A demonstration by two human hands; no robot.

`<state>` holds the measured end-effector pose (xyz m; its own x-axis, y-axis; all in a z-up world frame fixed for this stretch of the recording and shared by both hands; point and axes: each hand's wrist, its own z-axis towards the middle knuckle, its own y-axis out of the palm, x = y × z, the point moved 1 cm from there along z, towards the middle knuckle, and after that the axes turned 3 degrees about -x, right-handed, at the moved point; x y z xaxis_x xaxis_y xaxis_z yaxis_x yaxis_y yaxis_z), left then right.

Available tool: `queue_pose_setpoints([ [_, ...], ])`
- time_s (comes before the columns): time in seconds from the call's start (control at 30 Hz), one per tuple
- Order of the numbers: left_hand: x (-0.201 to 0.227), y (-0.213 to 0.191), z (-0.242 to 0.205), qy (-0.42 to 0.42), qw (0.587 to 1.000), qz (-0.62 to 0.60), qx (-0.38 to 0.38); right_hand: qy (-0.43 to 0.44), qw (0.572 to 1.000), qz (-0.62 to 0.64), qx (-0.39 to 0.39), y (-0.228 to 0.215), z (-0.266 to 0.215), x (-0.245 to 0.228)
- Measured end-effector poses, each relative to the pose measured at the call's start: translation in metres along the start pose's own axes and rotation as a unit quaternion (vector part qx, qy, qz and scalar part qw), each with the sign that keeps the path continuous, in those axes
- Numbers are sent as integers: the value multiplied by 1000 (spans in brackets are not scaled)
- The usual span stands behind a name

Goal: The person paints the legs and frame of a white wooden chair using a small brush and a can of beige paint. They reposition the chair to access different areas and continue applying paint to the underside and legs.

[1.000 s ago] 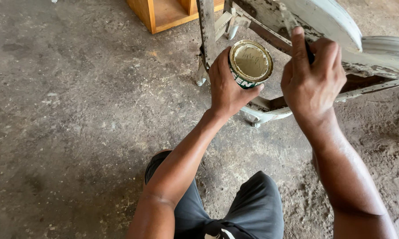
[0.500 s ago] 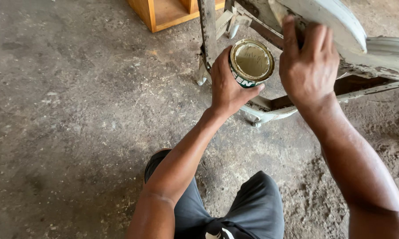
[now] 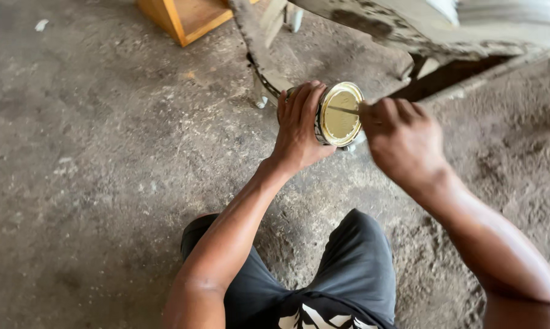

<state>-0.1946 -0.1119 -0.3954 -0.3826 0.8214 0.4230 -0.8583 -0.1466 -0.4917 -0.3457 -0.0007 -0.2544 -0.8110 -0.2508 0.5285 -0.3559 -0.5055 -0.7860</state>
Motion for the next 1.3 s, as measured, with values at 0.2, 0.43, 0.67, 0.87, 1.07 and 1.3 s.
queue_pose_setpoints([
  [0.2, 33, 9, -7, 77, 997, -32, -10, -91, 994, 37, -43, 58, -4, -7],
  [0.43, 47, 27, -7, 101, 992, -67, -24, 51, 971, 218, 82, 49, -79, 29],
  [0.67, 84, 33, -4, 24, 995, -97, -10, 353, 791, 349, 357, 75, -149, 65],
  [0.87, 85, 48, 0, 10, 999, -29, -16, 371, 568, 533, 506, 122, -92, 72],
  [1.07, 65, 54, 3, -17, 1000, 5, -10, 363, 471, 574, 563, 130, -56, 68],
  [1.3, 51, 51, 4, -97, 994, -24, -51, 354, 401, 590, 605, 123, -4, 58],
])
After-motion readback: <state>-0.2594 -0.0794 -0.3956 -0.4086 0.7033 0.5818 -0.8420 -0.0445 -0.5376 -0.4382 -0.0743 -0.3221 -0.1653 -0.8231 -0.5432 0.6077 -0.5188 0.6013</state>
